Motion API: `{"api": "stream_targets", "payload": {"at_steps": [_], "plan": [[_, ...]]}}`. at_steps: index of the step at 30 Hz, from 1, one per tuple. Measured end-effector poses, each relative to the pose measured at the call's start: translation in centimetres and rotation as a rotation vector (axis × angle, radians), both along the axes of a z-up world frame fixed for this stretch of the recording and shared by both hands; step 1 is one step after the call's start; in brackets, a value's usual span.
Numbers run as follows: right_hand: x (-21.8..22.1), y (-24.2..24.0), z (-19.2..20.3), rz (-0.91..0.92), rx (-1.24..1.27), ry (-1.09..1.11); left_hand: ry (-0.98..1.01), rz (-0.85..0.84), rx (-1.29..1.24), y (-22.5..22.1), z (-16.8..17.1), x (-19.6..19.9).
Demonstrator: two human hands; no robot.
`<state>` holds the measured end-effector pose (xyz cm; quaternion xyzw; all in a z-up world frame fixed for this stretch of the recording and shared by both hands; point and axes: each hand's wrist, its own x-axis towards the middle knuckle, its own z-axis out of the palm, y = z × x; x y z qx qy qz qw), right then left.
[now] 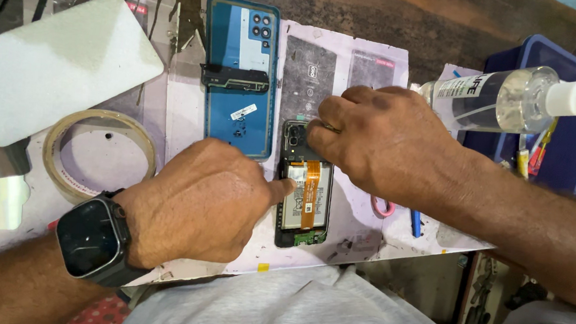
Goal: The person uses a green screwdriver to remove screws from the internal frame of a disassembled smartphone. They carefully place the screws onto the detached blue back cover of the device. The person then uses the screwdriver to pry and adjust components within the phone's chassis.
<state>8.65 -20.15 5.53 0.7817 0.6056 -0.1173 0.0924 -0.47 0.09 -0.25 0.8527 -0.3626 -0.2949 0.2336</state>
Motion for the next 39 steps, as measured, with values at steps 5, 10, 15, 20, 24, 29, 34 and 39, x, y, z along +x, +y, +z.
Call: {"api": "stream_targets", "payload": {"at_steps": [5, 10, 15, 20, 24, 29, 34, 39], "plan": [[-0.1, 1.0, 0.1, 0.076, -0.053, -0.032, -0.218, 0.031, -0.15, -0.8, -0.2, -0.8], [0.4, 2.4, 0.2, 0.22, -0.118, -0.073, -0.306, -0.009, -0.079, -1.4, -0.7, -2.2], [0.7, 3.9, 1.2, 0.336, -0.18, -0.103, -0.267, 0.03, -0.028, -1.2, -0.7, -2.8], [0.9, 5.2, 1.7, 0.421, -0.266, -0.167, -0.135, -0.052, 0.038, -1.0, 0.2, -2.4], [0.9, 5.6, 1.8, 0.411, -0.373, -0.15, -0.512, 0.013, 0.083, -1.4, -0.1, -3.0], [1.6, 5.1, 1.2, 0.407, -0.401, -0.154, -0.605, 0.079, -0.03, -1.2, -0.5, -3.6], [2.1, 4.2, 0.9, 0.327, -0.348, -0.066, -0.595, 0.052, 0.026, -1.4, -1.0, -3.9], [2.2, 4.2, 1.2, 0.27, -0.377, -0.065, -0.481, -0.036, 0.023, -1.4, -1.1, -3.6]]}}
